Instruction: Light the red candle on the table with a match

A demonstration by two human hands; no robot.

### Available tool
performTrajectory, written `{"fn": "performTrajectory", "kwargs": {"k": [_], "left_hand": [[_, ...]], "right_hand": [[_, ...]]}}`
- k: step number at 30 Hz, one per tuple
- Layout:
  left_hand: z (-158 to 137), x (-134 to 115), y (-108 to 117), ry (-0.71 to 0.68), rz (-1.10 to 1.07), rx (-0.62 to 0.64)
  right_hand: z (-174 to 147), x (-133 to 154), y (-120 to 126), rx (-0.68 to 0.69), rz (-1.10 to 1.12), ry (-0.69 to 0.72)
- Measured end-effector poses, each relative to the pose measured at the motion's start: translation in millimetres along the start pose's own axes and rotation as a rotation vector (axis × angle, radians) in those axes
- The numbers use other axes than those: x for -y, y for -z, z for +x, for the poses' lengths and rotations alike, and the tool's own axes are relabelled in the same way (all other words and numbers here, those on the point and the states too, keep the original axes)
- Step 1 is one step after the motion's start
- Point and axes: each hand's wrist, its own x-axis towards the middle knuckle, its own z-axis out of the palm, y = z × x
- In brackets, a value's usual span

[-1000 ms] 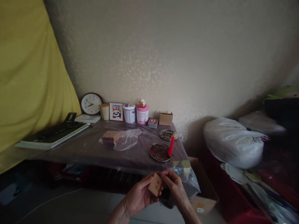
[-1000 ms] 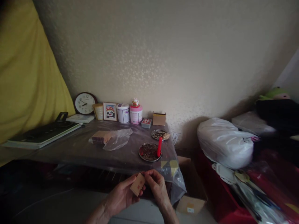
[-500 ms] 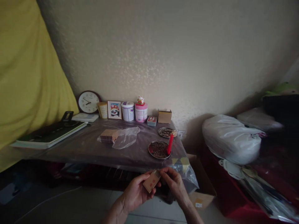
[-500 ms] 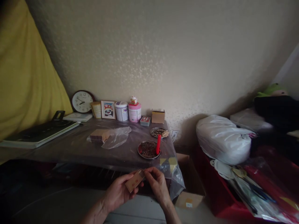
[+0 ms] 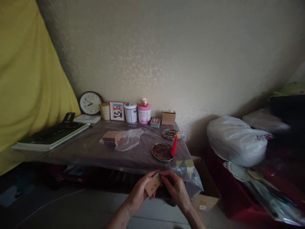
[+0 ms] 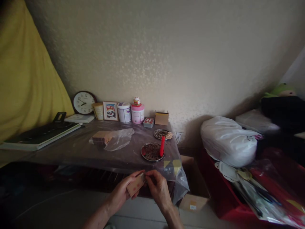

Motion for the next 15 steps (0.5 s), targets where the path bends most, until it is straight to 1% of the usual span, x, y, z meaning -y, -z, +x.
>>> {"fn": "performTrajectory", "kwargs": {"k": [4,6,11,15], "left_hand": [[1.0,3.4,2.0,-0.062,0.030,0.005],[1.3,4.5,2.7,-0.066,0.035,0.003],[0.8,1.8,0.8,0.011,-0.048,-0.024],[2.5,0.3,0.1,0.046,-0.079,-0.049]], "right_hand": [[-0.9,1.8,0.4,-0.006,-0.058,0.039],[-1.3,2.0,0.6,-0.006,-0.083,0.047],[-1.4,3.2,1.7,0.019,-0.120,0.061],[-0.5,4.3,3.2,0.036,-0.165,0.097]]}}
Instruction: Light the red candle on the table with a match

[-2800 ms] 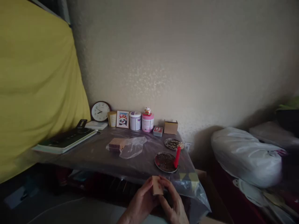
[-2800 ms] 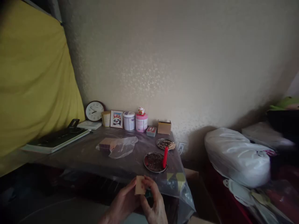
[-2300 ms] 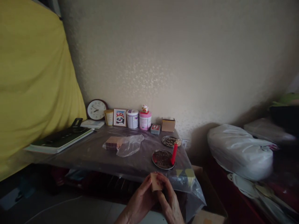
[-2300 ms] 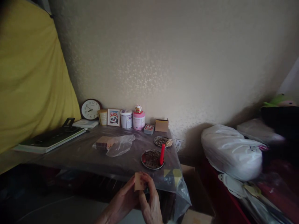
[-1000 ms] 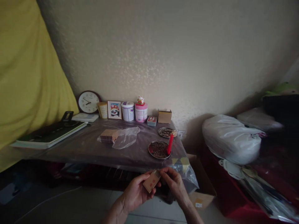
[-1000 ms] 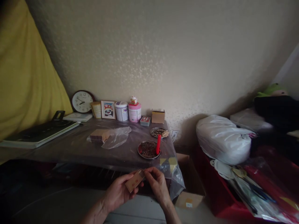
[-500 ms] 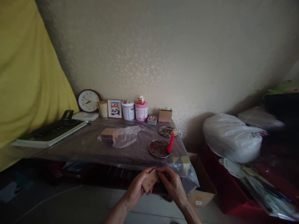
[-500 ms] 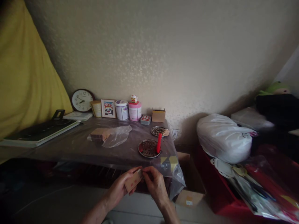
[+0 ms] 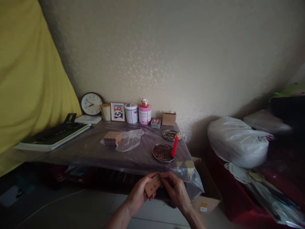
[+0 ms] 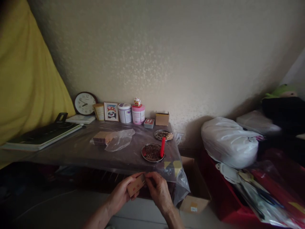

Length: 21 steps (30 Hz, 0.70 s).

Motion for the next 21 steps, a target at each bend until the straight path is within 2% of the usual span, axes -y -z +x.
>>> {"fn": "performTrajectory", "kwargs": {"k": [3,10,15,21], "left_hand": [[2,0,1,0.032,-0.005,-0.017],[5,0,6,0.081,0.031,0.039],[7,1,9,0.130,0.069,0.081],[9,2,11,0.155,0.114,0.095]], "right_hand": [[0,1,2,0.047,-0.017,0.042],[0,2,7,0.144,0.007,0.100],[0,1,10,0.245,-0.005,0.081],[-1,-4,11,0.291,-0.080,0.082]]}}
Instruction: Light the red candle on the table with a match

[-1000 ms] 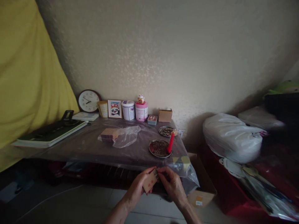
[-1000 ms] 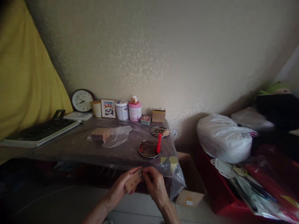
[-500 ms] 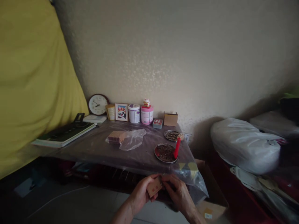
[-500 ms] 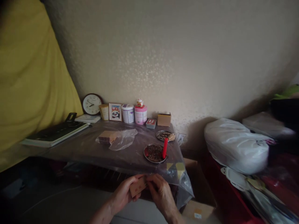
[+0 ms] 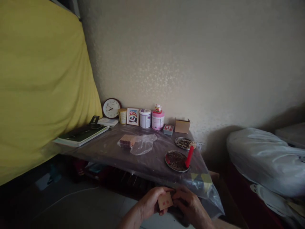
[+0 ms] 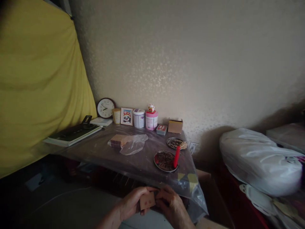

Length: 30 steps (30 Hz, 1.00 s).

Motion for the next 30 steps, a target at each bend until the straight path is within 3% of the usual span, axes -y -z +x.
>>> {"fn": "performTrajectory", "kwargs": {"k": [25,30], "left_hand": [[-3,1,2,-0.007,0.047,0.015],[-2,0,2,-0.022,0.009,0.007]], "right_hand": [[-4,3,1,-0.049,-0.109,0.045],[-2,-3,0,-0.092,-0.091,-0.022]]}}
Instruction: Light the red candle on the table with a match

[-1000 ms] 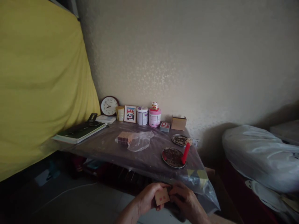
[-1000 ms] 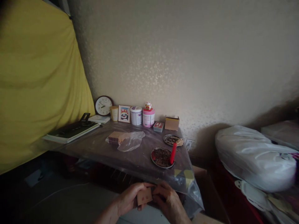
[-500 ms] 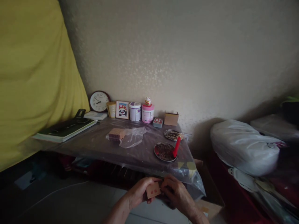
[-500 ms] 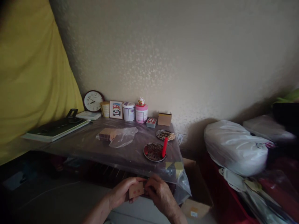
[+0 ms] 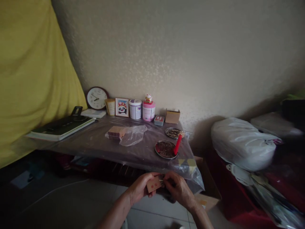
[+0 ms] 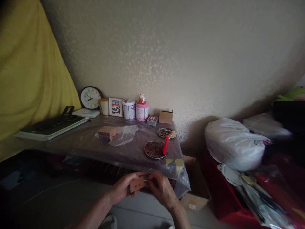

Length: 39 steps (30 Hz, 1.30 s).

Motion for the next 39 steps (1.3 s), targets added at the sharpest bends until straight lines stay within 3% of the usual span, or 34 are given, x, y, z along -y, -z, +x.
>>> {"fn": "performTrajectory", "kwargs": {"k": [12,25,33,39], "left_hand": [[2,1,-8,-0.096,-0.082,0.039],[0,0,-5,-0.183,-0.198,0.289],[-8,-5,-3,-0.196,-0.191,0.406],[-13,-10,-4,-0.236,-0.109,0.345]], "right_hand": [[3,-5,3,-0.032,0.113,-0.004],[5,-16,6,-0.076,0.176,0.010],[4,-13,6,-0.078,0.306,-0.068],[1,-3,16,-0.214,0.167,0.002]]}}
